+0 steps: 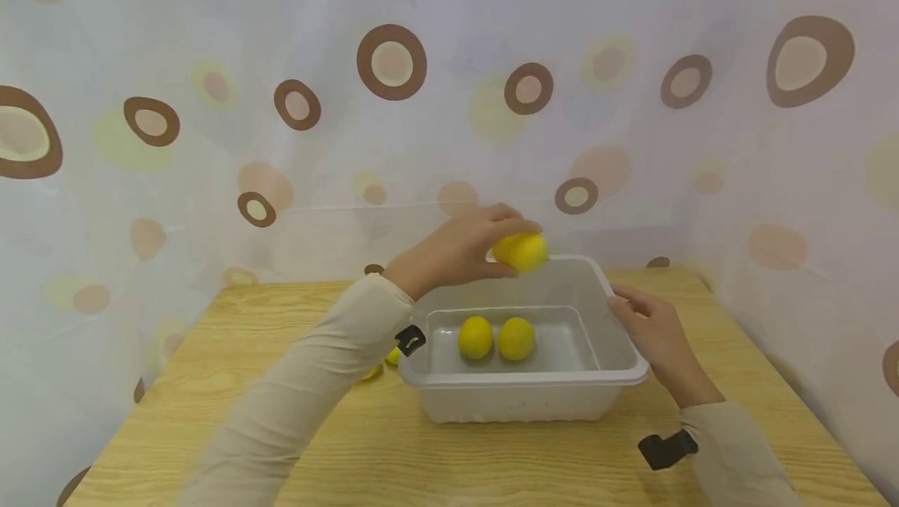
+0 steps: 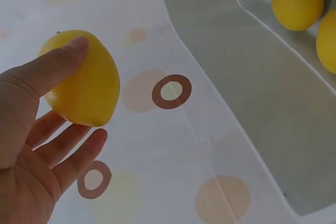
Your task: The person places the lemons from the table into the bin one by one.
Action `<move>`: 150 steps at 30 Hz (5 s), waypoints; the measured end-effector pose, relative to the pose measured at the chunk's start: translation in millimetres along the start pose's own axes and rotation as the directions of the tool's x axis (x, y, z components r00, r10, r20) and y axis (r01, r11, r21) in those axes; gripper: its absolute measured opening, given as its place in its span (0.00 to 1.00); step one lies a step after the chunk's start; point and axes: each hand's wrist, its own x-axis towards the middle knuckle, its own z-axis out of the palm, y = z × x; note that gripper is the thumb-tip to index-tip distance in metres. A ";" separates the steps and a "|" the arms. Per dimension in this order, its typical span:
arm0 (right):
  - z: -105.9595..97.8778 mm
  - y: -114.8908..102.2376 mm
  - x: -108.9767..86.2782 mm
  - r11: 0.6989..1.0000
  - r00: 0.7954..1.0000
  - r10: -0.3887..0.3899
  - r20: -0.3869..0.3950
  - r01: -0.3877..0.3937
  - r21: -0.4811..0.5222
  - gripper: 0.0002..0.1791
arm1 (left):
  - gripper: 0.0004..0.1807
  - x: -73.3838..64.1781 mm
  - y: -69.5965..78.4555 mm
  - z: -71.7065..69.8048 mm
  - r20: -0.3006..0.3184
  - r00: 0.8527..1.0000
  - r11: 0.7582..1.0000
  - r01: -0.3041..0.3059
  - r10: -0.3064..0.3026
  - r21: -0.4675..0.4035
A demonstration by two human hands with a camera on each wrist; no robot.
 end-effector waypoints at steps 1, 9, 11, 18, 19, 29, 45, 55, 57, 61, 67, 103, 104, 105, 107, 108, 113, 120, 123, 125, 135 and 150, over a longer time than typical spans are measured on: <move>-0.3 0.5 0.0 1.000 1.000 0.000 -0.001 0.000 -0.004 0.35 | 0.32 2.8 -0.5 2.4 0.003 1.000 1.000 0.000 0.000 -0.007; -2.8 3.2 2.3 0.999 1.000 0.010 0.002 -0.010 -0.031 0.35 | 0.33 21.5 -1.6 21.8 0.054 0.997 0.993 0.055 -0.050 -0.102; -2.7 4.0 3.1 0.999 1.000 0.012 0.008 -0.011 -0.031 0.36 | 0.33 23.5 -1.6 26.1 0.080 0.995 0.992 0.074 -0.066 -0.101; -4.2 2.4 2.3 0.998 1.000 -0.006 0.005 0.006 -0.059 0.35 | 0.33 29.3 -6.3 44.5 0.124 0.985 0.987 0.132 -0.120 -0.088; -4.3 2.2 2.0 0.998 1.000 -0.006 0.004 0.006 -0.059 0.35 | 0.33 30.5 -7.1 47.4 0.130 0.983 0.985 0.143 -0.130 -0.093; -2.7 0.6 -1.0 1.000 1.000 -0.008 -0.002 0.008 -0.022 0.34 | 0.33 39.6 -13.2 74.2 0.225 0.950 0.965 0.243 -0.216 -0.100; -1.9 1.5 -0.4 0.999 1.000 -0.012 0.003 0.013 -0.039 0.34 | 0.31 35.4 -14.6 112.4 0.284 0.924 0.945 0.301 -0.256 -0.126; -1.8 -0.3 -3.3 0.999 1.000 -0.013 0.000 0.013 -0.035 0.34 | 0.31 36.4 -12.0 126.4 0.289 0.919 0.940 0.315 -0.267 -0.134; -1.7 -0.7 -4.0 0.999 1.000 -0.010 -0.005 0.010 -0.037 0.34 | 0.31 36.8 -13.9 129.0 0.284 0.922 0.942 0.309 -0.265 -0.127; -1.6 -0.6 -4.0 0.999 1.000 -0.001 0.001 0.001 -0.036 0.35 | 0.32 36.5 -17.8 131.9 0.280 0.925 0.946 0.301 -0.258 -0.122; -1.3 -1.5 -4.1 0.998 1.000 -0.003 0.004 0.003 -0.056 0.35 | 0.32 34.7 -19.2 133.0 0.291 0.918 0.940 0.316 -0.269 -0.128; -1.0 -5.5 -2.1 0.998 1.000 -0.008 0.001 0.008 -0.060 0.33 | 0.20 36.4 -14.0 136.6 0.293 0.909 0.951 0.309 -0.295 0.001; -1.1 -5.3 -2.3 0.998 1.000 -0.009 0.001 0.009 -0.058 0.33 | 0.20 35.8 -13.5 136.1 0.295 0.908 0.950 0.312 -0.298 0.001; -1.1 -5.2 -2.6 0.998 1.000 -0.010 0.002 0.010 -0.056 0.34 | 0.20 35.1 -12.9 135.2 0.299 0.905 0.948 0.318 -0.303 -0.001; -1.2 -4.8 -3.1 0.999 1.000 -0.014 0.003 0.014 -0.051 0.34 | 0.20 34.4 -12.0 133.8 0.303 0.902 0.946 0.323 -0.307 -0.001; -1.3 -4.5 -3.1 0.999 1.000 -0.015 0.005 0.015 -0.047 0.34 | 0.20 34.1 -11.6 133.0 0.304 0.902 0.947 0.322 -0.307 0.002; -1.0 -3.6 -3.5 1.000 1.000 -0.013 0.009 0.013 -0.028 0.34 | 0.20 32.7 -11.3 132.0 0.303 0.905 0.949 0.315 -0.298 -0.008; -0.3 -4.8 -4.5 0.999 1.000 -0.012 0.001 0.012 -0.033 0.34 | 0.18 33.3 -14.8 135.6 0.328 0.895 0.937 0.341 -0.301 -0.069; -1.1 -5.2 -4.1 0.999 1.000 -0.013 0.006 0.013 -0.036 0.34 | 0.18 36.3 -16.3 136.8 0.315 0.899 0.920 0.364 -0.306 -0.145; -1.0 -4.7 -3.5 0.999 1.000 -0.011 0.010 0.011 -0.039 0.34 | 0.19 37.9 -17.3 136.3 0.297 0.906 0.906 0.368 -0.300 -0.208; -2.9 -2.0 -1.0 0.999 1.000 0.017 0.023 -0.016 -0.031 0.35 | 0.21 45.5 -17.1 109.3 0.191 0.946 0.816 0.321 -0.260 -0.480; -2.1 -1.8 -1.3 1.000 0.999 0.019 0.027 -0.019 -0.011 0.36 | 0.25 43.1 -11.6 55.3 0.088 0.978 0.887 0.208 -0.189 -0.413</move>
